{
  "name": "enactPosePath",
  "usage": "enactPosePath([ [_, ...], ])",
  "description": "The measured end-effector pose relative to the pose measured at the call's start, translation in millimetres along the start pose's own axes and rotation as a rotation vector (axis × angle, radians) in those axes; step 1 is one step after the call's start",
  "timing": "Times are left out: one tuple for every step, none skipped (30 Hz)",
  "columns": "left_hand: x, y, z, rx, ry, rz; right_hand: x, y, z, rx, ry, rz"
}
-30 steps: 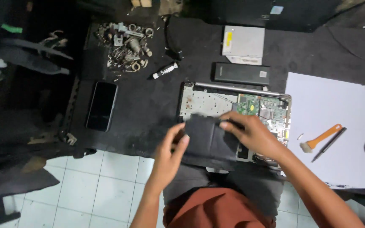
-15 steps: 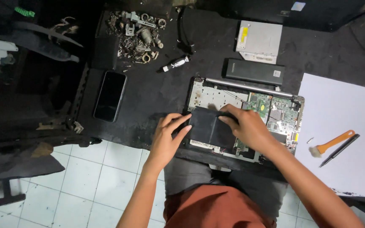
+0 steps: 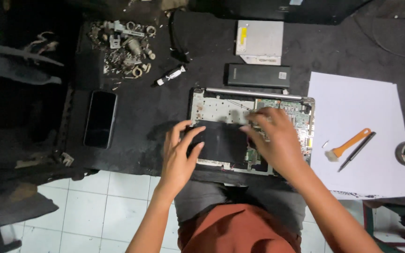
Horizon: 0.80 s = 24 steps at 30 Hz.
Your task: Reinstalling internal components like the cooling fan and the back cover of a laptop during a repair process.
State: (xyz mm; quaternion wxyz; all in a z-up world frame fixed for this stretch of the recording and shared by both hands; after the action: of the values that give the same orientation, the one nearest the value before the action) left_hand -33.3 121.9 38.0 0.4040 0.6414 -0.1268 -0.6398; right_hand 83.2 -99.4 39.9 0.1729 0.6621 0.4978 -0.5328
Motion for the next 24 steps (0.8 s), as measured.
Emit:
enactPosePath([
  [4.0, 5.9, -1.2, 0.081, -0.011, 0.032, -7.0, 8.7, 12.4, 0.130, 0.055, -0.029],
  [8.0, 11.7, -1.7, 0.162, -0.024, 0.065, -13.9, 16.5, 26.0, 0.262, 0.110, -0.058],
  [15.1, 14.5, -3.7, 0.168, -0.033, 0.066, -17.6, 14.2, 35.9, 0.271, 0.111, -0.053],
  [23.5, 18.5, -6.3, 0.214, -0.098, 0.066, -20.7, 12.9, 45.3, 0.301, 0.080, -0.070],
  [32.1, 22.6, -8.6, 0.259, -0.162, 0.066, -23.9, 11.6, 54.8, 0.330, 0.048, -0.088],
  [36.2, 24.3, -10.7, 0.266, -0.173, 0.068, -19.4, 5.0, 60.3, 0.341, 0.050, -0.082],
  [40.9, 26.3, -12.6, 0.283, -0.188, 0.033, -13.6, -1.8, 65.5, 0.336, -0.005, -0.093],
  [45.2, 28.1, -15.0, 0.301, -0.202, -0.003, -7.6, -8.4, 70.1, 0.329, -0.059, -0.104],
  [48.0, 27.2, -15.4, 0.310, -0.212, -0.002, -3.6, -11.8, 76.1, 0.341, -0.056, -0.099],
  [49.7, 25.4, -15.5, 0.311, -0.209, -0.039, 1.1, -16.8, 80.4, 0.274, -0.046, -0.084],
  [51.1, 23.4, -15.5, 0.313, -0.207, -0.076, 5.9, -22.3, 84.5, 0.207, -0.035, -0.068],
  [53.1, 21.9, -16.0, 0.316, -0.210, -0.079, 5.6, -25.1, 81.1, 0.212, -0.032, -0.068],
  [54.6, 20.1, -16.4, 0.315, -0.204, -0.082, 5.2, -29.6, 77.1, 0.152, -0.043, -0.010],
  [55.8, 18.0, -16.0, 0.313, -0.198, -0.085, 4.9, -34.5, 73.3, 0.092, -0.054, 0.047],
  [56.4, 17.0, -14.6, 0.315, -0.201, -0.088, 7.6, -35.6, 76.7, 0.095, -0.052, 0.046],
  [57.1, 16.6, -15.5, 0.316, -0.195, -0.083, 10.0, -35.1, 78.4, 0.071, -0.040, 0.059],
  [57.8, 16.1, -16.4, 0.318, -0.189, -0.079, 12.5, -34.8, 80.0, 0.046, -0.027, 0.072],
  [56.5, 15.9, -16.4, 0.317, -0.191, -0.080, 13.6, -33.7, 81.3, 0.047, -0.027, 0.071],
  [55.4, 15.7, -16.4, 0.320, -0.195, -0.079, 14.9, -32.9, 82.4, 0.035, -0.023, 0.073],
  [55.0, 16.1, -17.8, 0.325, -0.196, -0.077, 15.8, -30.5, 83.0, 0.022, -0.018, 0.079],
  [55.2, 15.9, -18.3, 0.327, -0.195, -0.076, 16.4, -29.0, 83.2, 0.022, -0.017, 0.082],
  [55.1, 15.3, -18.6, 0.317, -0.200, -0.070, 16.9, -28.8, 83.0, -0.034, -0.013, 0.103],
  [55.1, 14.6, -18.9, 0.307, -0.206, -0.064, 17.7, -28.6, 82.9, -0.090, -0.009, 0.124],
  [55.2, 14.3, -18.2, 0.303, -0.209, -0.064, 15.6, -29.1, 81.1, -0.088, -0.012, 0.121],
])
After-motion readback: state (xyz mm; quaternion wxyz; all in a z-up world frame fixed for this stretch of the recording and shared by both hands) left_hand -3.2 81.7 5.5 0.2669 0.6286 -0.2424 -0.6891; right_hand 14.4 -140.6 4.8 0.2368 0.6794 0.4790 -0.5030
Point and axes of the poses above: each hand's wrist, its own z-axis away from the middle knuckle, its own x-axis out of the palm, y = z × x, the point moved 2 cm from there along -z, towards the middle knuckle, and after that the axes turned 10 degrees about -x, right-handed, at the moved point
